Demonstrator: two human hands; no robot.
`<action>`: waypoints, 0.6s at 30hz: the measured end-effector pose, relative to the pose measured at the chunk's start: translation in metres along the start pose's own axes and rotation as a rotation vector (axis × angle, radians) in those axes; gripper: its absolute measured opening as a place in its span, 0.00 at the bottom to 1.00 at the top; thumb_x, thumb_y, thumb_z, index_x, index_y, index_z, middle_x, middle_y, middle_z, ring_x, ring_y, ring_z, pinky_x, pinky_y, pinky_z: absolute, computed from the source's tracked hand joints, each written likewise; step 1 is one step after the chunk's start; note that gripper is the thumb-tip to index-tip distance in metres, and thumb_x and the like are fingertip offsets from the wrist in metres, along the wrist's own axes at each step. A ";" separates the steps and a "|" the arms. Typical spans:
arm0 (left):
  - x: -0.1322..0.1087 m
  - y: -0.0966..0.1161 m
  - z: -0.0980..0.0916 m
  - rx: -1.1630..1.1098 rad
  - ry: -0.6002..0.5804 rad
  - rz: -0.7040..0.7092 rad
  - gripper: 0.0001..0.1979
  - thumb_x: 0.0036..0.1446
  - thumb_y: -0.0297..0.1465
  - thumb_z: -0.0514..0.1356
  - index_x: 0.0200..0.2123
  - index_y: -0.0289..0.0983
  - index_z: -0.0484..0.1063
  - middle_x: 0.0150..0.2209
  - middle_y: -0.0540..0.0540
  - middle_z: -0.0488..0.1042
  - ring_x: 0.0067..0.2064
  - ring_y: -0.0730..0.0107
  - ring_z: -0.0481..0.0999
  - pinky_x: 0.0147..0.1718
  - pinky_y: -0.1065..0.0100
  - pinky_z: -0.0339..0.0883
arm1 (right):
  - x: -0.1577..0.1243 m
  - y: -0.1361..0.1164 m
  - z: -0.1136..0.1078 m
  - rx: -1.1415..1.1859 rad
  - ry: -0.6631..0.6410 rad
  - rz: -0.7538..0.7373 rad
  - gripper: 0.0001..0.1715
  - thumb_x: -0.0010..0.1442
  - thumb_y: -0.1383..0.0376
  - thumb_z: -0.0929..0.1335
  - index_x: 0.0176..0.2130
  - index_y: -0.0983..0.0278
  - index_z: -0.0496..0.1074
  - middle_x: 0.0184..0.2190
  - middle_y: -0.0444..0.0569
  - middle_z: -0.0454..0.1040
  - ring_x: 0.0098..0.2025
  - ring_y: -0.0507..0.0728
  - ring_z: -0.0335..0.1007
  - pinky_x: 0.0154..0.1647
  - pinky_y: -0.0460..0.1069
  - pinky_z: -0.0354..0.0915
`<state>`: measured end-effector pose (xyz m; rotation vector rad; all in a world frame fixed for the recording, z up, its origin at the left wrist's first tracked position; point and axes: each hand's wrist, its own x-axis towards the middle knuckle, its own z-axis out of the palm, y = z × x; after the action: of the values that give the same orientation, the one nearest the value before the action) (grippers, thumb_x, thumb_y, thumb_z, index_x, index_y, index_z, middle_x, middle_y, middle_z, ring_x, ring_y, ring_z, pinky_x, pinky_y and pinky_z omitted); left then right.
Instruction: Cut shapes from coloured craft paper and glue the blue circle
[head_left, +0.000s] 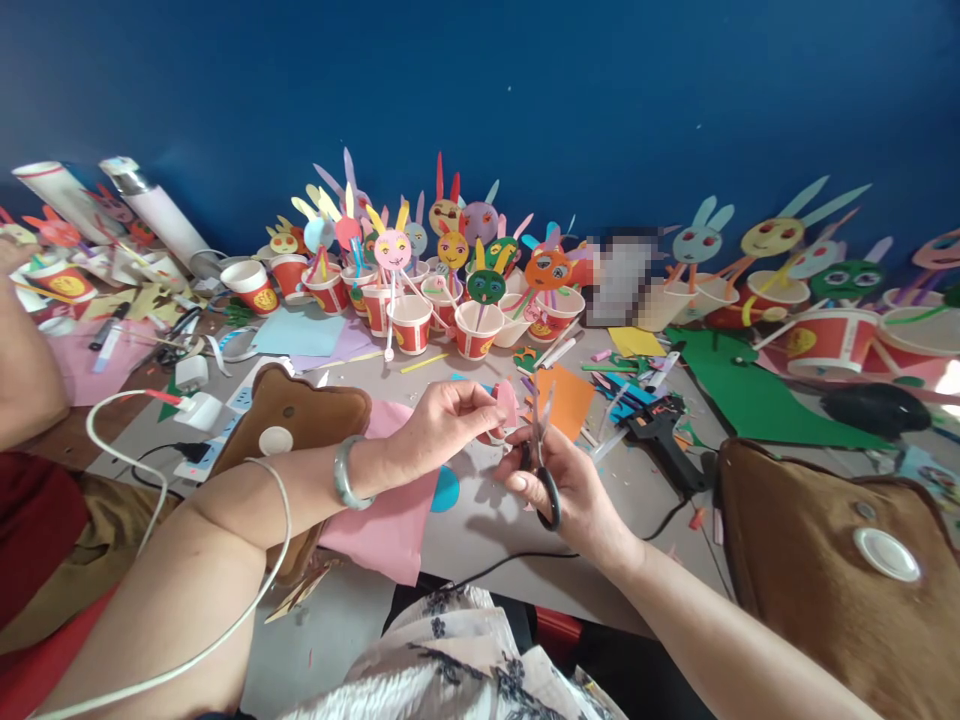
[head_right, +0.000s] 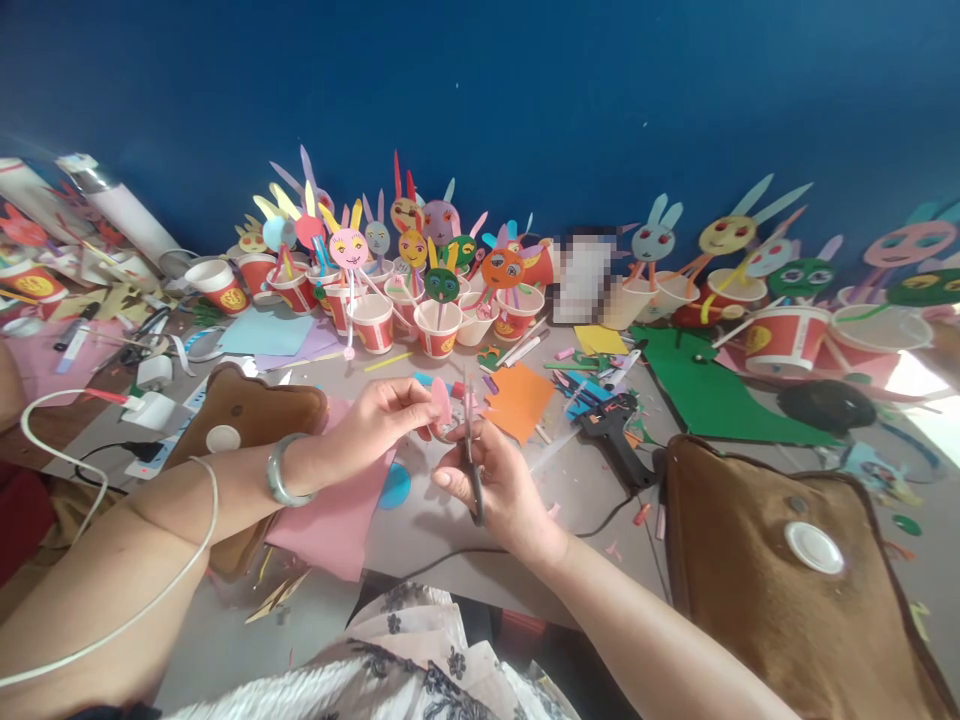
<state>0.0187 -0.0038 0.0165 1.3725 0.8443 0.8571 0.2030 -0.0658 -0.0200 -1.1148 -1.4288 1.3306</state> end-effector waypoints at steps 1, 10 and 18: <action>0.000 0.000 0.000 0.006 -0.003 -0.005 0.10 0.57 0.34 0.65 0.29 0.33 0.74 0.28 0.47 0.76 0.31 0.75 0.73 0.34 0.72 0.69 | 0.000 -0.001 0.000 0.003 0.054 0.000 0.29 0.54 0.49 0.77 0.44 0.61 0.67 0.29 0.45 0.77 0.27 0.52 0.70 0.27 0.48 0.66; -0.001 -0.007 0.005 0.057 -0.099 0.059 0.11 0.57 0.33 0.64 0.26 0.33 0.73 0.27 0.48 0.74 0.31 0.75 0.70 0.33 0.72 0.66 | 0.002 -0.009 0.000 0.124 0.291 -0.009 0.26 0.50 0.56 0.79 0.42 0.58 0.67 0.26 0.42 0.78 0.24 0.53 0.71 0.24 0.47 0.68; -0.001 -0.013 0.004 0.105 -0.105 0.054 0.11 0.57 0.32 0.65 0.25 0.33 0.73 0.27 0.47 0.75 0.30 0.75 0.71 0.31 0.71 0.66 | 0.004 -0.003 0.000 0.213 0.280 0.007 0.26 0.50 0.56 0.79 0.42 0.58 0.68 0.25 0.41 0.77 0.23 0.51 0.70 0.23 0.45 0.65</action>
<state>0.0225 -0.0069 0.0032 1.5248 0.7834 0.7840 0.2023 -0.0622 -0.0168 -1.1145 -1.0557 1.2439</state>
